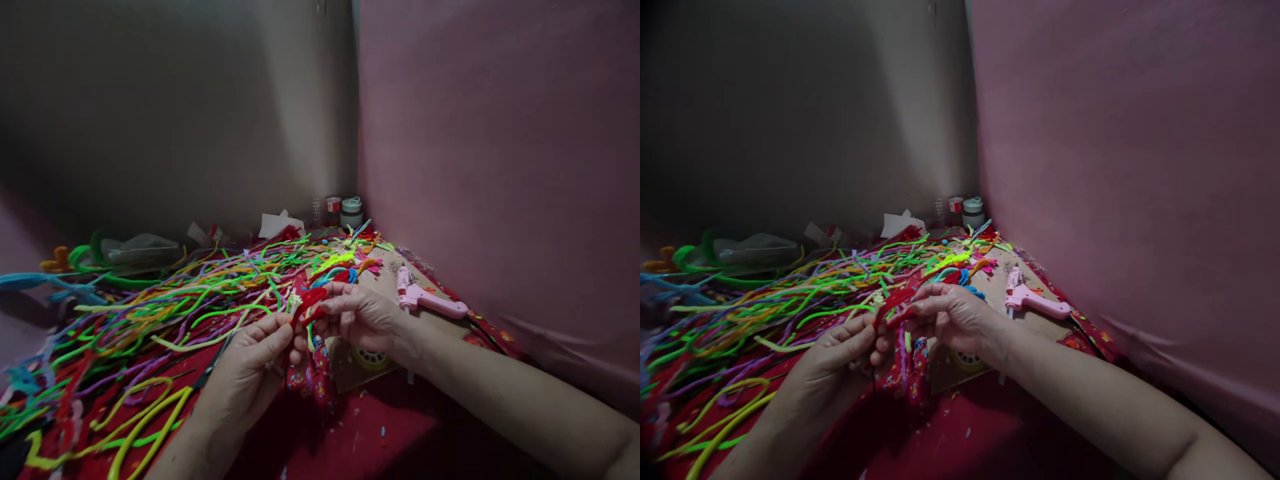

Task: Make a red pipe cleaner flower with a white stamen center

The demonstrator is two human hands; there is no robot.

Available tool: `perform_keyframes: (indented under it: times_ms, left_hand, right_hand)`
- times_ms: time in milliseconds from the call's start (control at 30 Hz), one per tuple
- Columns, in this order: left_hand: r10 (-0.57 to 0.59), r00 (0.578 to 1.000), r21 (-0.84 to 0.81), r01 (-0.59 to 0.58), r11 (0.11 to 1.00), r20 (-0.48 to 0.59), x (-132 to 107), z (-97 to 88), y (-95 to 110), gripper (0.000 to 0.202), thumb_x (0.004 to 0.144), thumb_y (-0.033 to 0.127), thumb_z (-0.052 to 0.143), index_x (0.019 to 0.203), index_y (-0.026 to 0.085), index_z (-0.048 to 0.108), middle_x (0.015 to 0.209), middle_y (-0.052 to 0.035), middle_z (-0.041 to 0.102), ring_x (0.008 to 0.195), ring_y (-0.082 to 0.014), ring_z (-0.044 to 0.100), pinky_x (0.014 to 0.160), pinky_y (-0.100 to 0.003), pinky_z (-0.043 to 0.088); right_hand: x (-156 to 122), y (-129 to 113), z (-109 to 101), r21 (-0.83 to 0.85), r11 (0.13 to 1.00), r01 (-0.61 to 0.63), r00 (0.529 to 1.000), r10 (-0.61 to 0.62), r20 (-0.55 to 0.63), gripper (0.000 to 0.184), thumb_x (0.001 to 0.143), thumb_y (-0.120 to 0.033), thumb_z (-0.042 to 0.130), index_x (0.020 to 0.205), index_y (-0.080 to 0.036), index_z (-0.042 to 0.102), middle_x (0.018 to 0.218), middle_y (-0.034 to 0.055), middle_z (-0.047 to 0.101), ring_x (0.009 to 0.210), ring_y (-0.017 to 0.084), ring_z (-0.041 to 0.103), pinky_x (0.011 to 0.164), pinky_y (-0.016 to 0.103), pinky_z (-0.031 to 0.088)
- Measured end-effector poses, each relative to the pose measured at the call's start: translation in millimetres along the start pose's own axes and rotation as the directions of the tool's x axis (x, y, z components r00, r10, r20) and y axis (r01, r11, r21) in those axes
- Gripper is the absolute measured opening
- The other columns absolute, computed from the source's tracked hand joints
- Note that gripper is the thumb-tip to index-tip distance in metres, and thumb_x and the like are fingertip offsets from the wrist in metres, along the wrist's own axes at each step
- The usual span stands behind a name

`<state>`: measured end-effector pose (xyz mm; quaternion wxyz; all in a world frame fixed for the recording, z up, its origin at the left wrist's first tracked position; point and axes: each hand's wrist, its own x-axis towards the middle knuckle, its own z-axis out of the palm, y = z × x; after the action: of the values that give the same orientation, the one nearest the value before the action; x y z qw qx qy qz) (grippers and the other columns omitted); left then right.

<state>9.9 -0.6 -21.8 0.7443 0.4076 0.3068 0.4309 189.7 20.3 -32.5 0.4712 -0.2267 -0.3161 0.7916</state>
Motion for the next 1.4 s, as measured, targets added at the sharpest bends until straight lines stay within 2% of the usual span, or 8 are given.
perform_keyframes:
  times_ms: [533, 700, 800, 867, 933, 1033, 1267, 1400]
  left_hand:
    - [-0.007, 1.000, -0.038, 0.007, 0.999, -0.002, 0, -1.9, -2, 0.013, 0.067, 0.022, 0.073, 0.069, 0.013, 0.065, 0.054, -0.0002, 0.057, 0.044, -0.0070, 0.048, 0.041, -0.018, 0.042]
    - [0.041, 0.997, -0.044, -0.044, 0.998, -0.071, 1, -2.2, 2, 0.012, 0.067, 0.020, 0.073, 0.070, 0.012, 0.064, 0.058, -0.0010, 0.057, 0.047, -0.0063, 0.048, 0.045, -0.017, 0.040]
    - [0.055, 0.994, -0.057, -0.061, 0.997, -0.097, 1, -0.5, 4, 0.014, 0.065, 0.019, 0.075, 0.070, 0.012, 0.064, 0.059, -0.0016, 0.058, 0.049, -0.0066, 0.049, 0.046, -0.017, 0.040]
    - [0.061, 0.993, -0.063, -0.068, 0.996, -0.101, 1, 0.3, 5, 0.015, 0.063, 0.019, 0.076, 0.071, 0.012, 0.064, 0.059, -0.0019, 0.059, 0.049, -0.0064, 0.048, 0.045, -0.017, 0.040]
    - [0.064, 0.994, -0.065, -0.070, 0.995, -0.092, 0, 0.3, 4, 0.015, 0.064, 0.019, 0.075, 0.071, 0.012, 0.065, 0.059, -0.0021, 0.059, 0.049, -0.0067, 0.048, 0.045, -0.017, 0.041]
    - [0.068, 0.995, -0.071, -0.073, 0.995, -0.073, 1, -1.1, 2, 0.013, 0.066, 0.019, 0.074, 0.072, 0.012, 0.064, 0.059, -0.0020, 0.059, 0.049, -0.0071, 0.049, 0.044, -0.017, 0.041]
    - [0.103, 0.989, -0.097, -0.113, 0.989, -0.104, 5, -1.4, 4, 0.017, 0.064, 0.019, 0.075, 0.074, 0.012, 0.064, 0.060, -0.0014, 0.059, 0.048, -0.0067, 0.049, 0.043, -0.017, 0.042]
    - [0.128, 0.983, -0.103, -0.142, 0.985, -0.128, 5, -0.1, 9, 0.018, 0.062, 0.019, 0.076, 0.072, 0.011, 0.064, 0.059, -0.0010, 0.058, 0.048, -0.0065, 0.048, 0.042, -0.017, 0.042]
  right_hand:
    - [-6, 5, 1, 0.138, 0.989, -0.060, 0.996, 0.050, 0.074, 0.024, 0.064, -0.011, 0.073, 0.084, -0.013, 0.060, 0.070, -0.0003, 0.065, 0.059, 0.011, 0.062, 0.063, 0.024, 0.046]
    - [-26, -16, -9, -0.268, 0.945, 0.188, 0.972, -0.218, -0.085, 0.030, 0.071, -0.030, 0.068, 0.096, -0.017, 0.057, 0.081, 0.0030, 0.063, 0.062, 0.015, 0.062, 0.063, 0.031, 0.048]
    - [-54, -28, -32, -0.798, 0.515, 0.313, 0.777, -0.622, -0.097, 0.022, 0.075, -0.027, 0.062, 0.096, -0.020, 0.056, 0.097, 0.0062, 0.061, 0.085, 0.018, 0.059, 0.076, 0.033, 0.046]
    - [-74, -34, -54, -0.992, 0.080, 0.098, 0.672, -0.741, 0.006, 0.023, 0.079, -0.021, 0.053, 0.102, -0.020, 0.057, 0.101, 0.0084, 0.060, 0.091, 0.022, 0.056, 0.081, 0.038, 0.044]
    - [-90, -36, -77, -0.949, -0.287, -0.131, 0.687, -0.716, 0.121, 0.035, 0.077, -0.016, 0.048, 0.112, -0.015, 0.055, 0.107, 0.0135, 0.058, 0.100, 0.027, 0.051, 0.087, 0.043, 0.040]
    - [-100, -37, -102, -0.800, -0.504, -0.327, 0.787, -0.613, 0.065, 0.053, 0.076, -0.013, 0.044, 0.129, -0.008, 0.043, 0.097, 0.0158, 0.060, 0.088, 0.027, 0.052, 0.079, 0.042, 0.042]
    - [-93, -33, -111, -0.786, -0.500, -0.364, 0.751, -0.656, 0.069, 0.059, 0.075, -0.014, 0.043, 0.133, -0.010, 0.040, 0.095, 0.0143, 0.060, 0.087, 0.026, 0.054, 0.074, 0.037, 0.045]
    - [-101, -34, -90, -0.984, -0.168, -0.060, 0.690, -0.719, 0.081, 0.044, 0.076, -0.023, 0.054, 0.119, -0.017, 0.056, 0.096, 0.0113, 0.062, 0.085, 0.026, 0.058, 0.073, 0.037, 0.046]
